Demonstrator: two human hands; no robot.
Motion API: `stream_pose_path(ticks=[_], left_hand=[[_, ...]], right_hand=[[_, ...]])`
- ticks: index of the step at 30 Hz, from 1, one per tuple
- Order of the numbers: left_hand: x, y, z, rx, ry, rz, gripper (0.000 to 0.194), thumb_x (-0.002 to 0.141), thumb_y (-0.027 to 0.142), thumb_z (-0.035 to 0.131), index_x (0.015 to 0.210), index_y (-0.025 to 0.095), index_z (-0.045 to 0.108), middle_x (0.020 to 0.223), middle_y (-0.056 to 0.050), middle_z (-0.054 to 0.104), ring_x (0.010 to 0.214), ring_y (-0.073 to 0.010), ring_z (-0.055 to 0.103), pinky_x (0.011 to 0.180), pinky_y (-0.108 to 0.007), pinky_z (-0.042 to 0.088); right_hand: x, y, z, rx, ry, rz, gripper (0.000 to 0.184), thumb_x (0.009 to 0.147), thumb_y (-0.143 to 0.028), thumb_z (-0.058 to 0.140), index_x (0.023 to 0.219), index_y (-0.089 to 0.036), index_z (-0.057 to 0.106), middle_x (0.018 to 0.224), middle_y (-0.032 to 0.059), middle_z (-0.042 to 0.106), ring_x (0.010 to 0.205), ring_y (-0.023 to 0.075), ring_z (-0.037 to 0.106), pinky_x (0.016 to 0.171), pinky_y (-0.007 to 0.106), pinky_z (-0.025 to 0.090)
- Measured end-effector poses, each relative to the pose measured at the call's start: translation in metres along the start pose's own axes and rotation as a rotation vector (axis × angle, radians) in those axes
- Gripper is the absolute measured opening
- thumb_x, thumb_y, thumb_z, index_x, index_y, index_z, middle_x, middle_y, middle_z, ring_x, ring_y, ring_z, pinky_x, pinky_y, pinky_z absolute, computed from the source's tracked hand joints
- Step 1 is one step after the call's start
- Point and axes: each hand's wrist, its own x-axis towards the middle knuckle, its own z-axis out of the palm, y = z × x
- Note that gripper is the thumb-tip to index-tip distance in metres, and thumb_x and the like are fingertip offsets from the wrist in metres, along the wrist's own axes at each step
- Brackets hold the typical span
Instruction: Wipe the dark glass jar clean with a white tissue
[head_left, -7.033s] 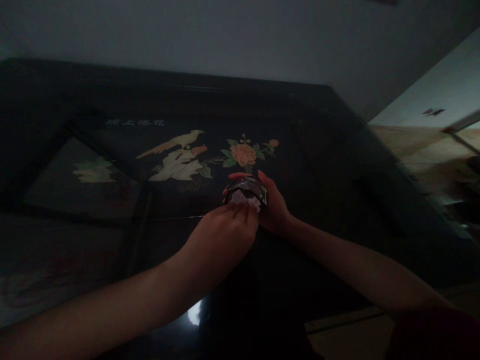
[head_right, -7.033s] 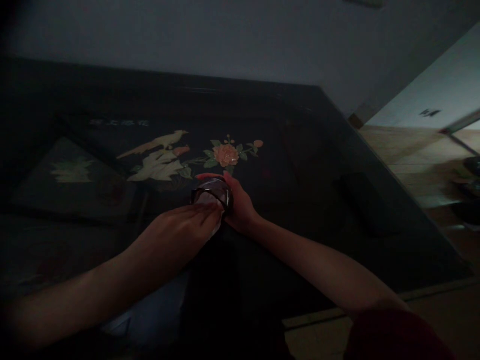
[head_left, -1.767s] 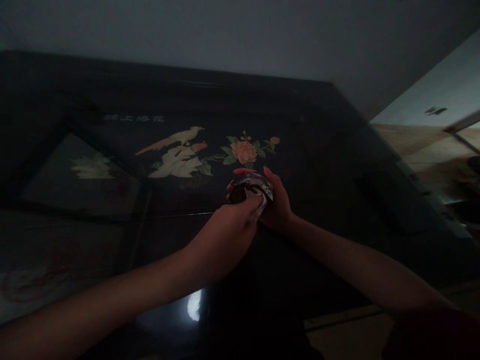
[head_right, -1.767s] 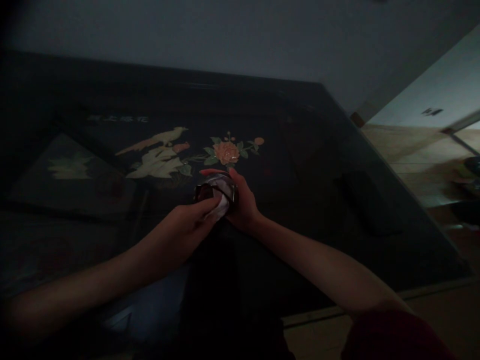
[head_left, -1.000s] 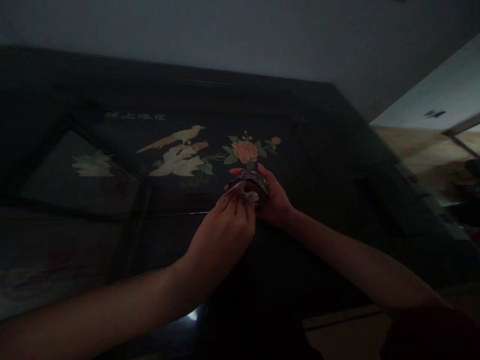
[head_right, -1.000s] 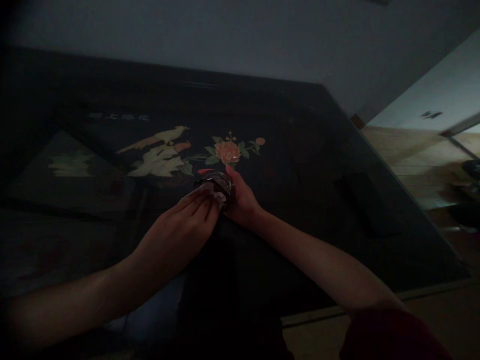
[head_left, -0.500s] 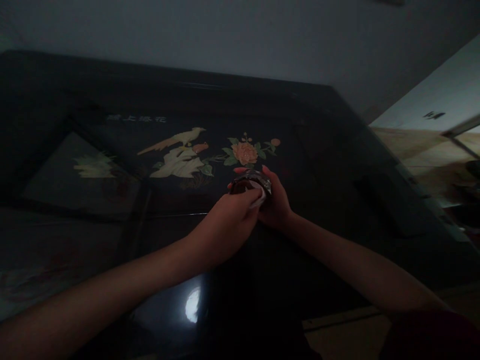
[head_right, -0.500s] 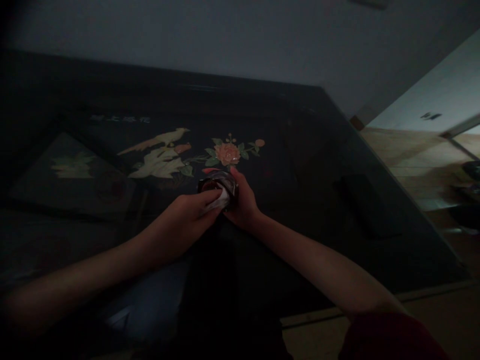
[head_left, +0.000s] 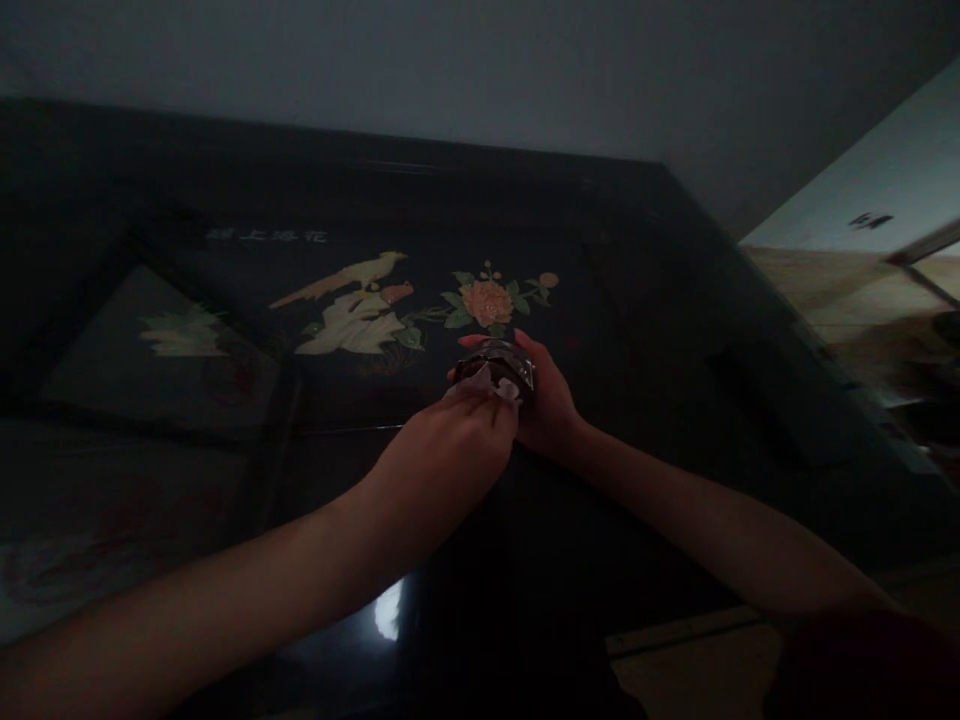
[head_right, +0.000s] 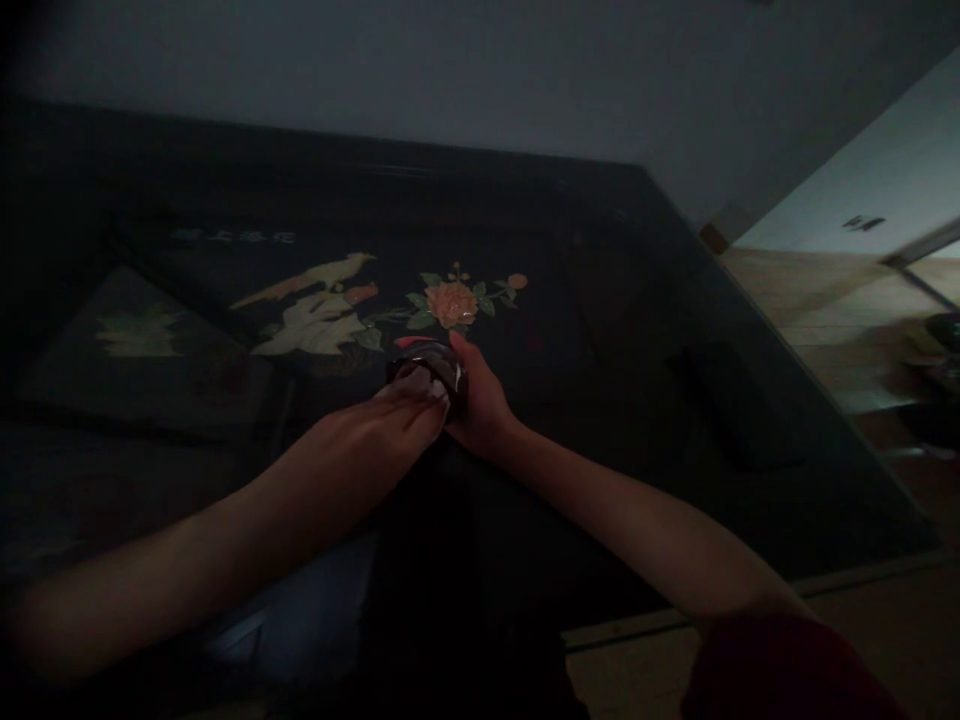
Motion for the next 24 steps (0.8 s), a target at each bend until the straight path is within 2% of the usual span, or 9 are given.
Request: stream_pose_path(ticks=[3, 5, 12, 17, 21, 24], left_hand=[[-0.004, 0.006, 0.003, 0.195, 0.083, -0.008, 0.032, 0.084, 0.000, 0.042, 0.107, 0.003, 0.063, 0.103, -0.019, 0.069, 0.101, -0.0241, 0.066, 0.095, -0.038, 0.049], [-0.005, 0.006, 0.004, 0.236, 0.098, -0.007, 0.030, 0.084, 0.000, 0.043, 0.105, 0.002, 0.064, 0.101, -0.019, 0.069, 0.099, -0.0247, 0.066, 0.095, -0.038, 0.049], [0.000, 0.003, 0.001, 0.115, 0.008, -0.007, 0.029, 0.084, 0.000, 0.042, 0.104, 0.003, 0.063, 0.100, -0.018, 0.068, 0.102, -0.0252, 0.065, 0.094, -0.038, 0.049], [0.005, -0.002, -0.004, -0.227, -0.055, -0.087, 0.028, 0.082, -0.002, 0.041, 0.097, 0.011, 0.062, 0.093, -0.010, 0.068, 0.087, -0.0190, 0.066, 0.075, -0.029, 0.053], [0.009, -0.011, -0.004, -0.690, 0.001, -0.261, 0.022, 0.086, 0.008, 0.041, 0.085, 0.013, 0.062, 0.081, -0.003, 0.068, 0.075, -0.0144, 0.063, 0.068, -0.024, 0.050], [0.010, -0.013, -0.003, -1.062, 0.044, -0.378, 0.023, 0.088, 0.016, 0.041, 0.093, 0.012, 0.063, 0.080, -0.003, 0.068, 0.074, -0.0147, 0.063, 0.064, -0.023, 0.049]], right_hand=[[-0.001, 0.001, 0.002, -0.002, 0.000, -0.003, 0.040, 0.086, -0.050, 0.042, 0.095, -0.021, 0.067, 0.078, 0.0044, 0.072, 0.081, 0.0211, 0.067, 0.073, 0.034, 0.054], [-0.001, 0.002, 0.002, -0.002, 0.001, -0.006, 0.041, 0.086, -0.051, 0.042, 0.096, -0.021, 0.067, 0.078, 0.0041, 0.072, 0.081, 0.0209, 0.067, 0.072, 0.034, 0.054], [0.000, 0.004, 0.000, 0.012, 0.010, -0.032, 0.041, 0.088, -0.049, 0.040, 0.095, -0.021, 0.068, 0.076, 0.0035, 0.071, 0.078, 0.0192, 0.066, 0.074, 0.032, 0.053], [-0.002, 0.004, 0.000, -0.007, 0.026, -0.052, 0.041, 0.088, -0.051, 0.041, 0.100, -0.022, 0.067, 0.076, 0.0038, 0.071, 0.079, 0.0210, 0.066, 0.075, 0.036, 0.053], [-0.002, 0.001, 0.001, 0.011, 0.045, -0.066, 0.041, 0.089, -0.049, 0.038, 0.102, -0.022, 0.067, 0.078, 0.0043, 0.071, 0.083, 0.0219, 0.066, 0.076, 0.036, 0.053], [0.000, 0.000, 0.001, 0.031, 0.052, -0.051, 0.042, 0.087, -0.051, 0.039, 0.103, -0.022, 0.066, 0.079, 0.0042, 0.071, 0.085, 0.0227, 0.066, 0.076, 0.037, 0.053]])
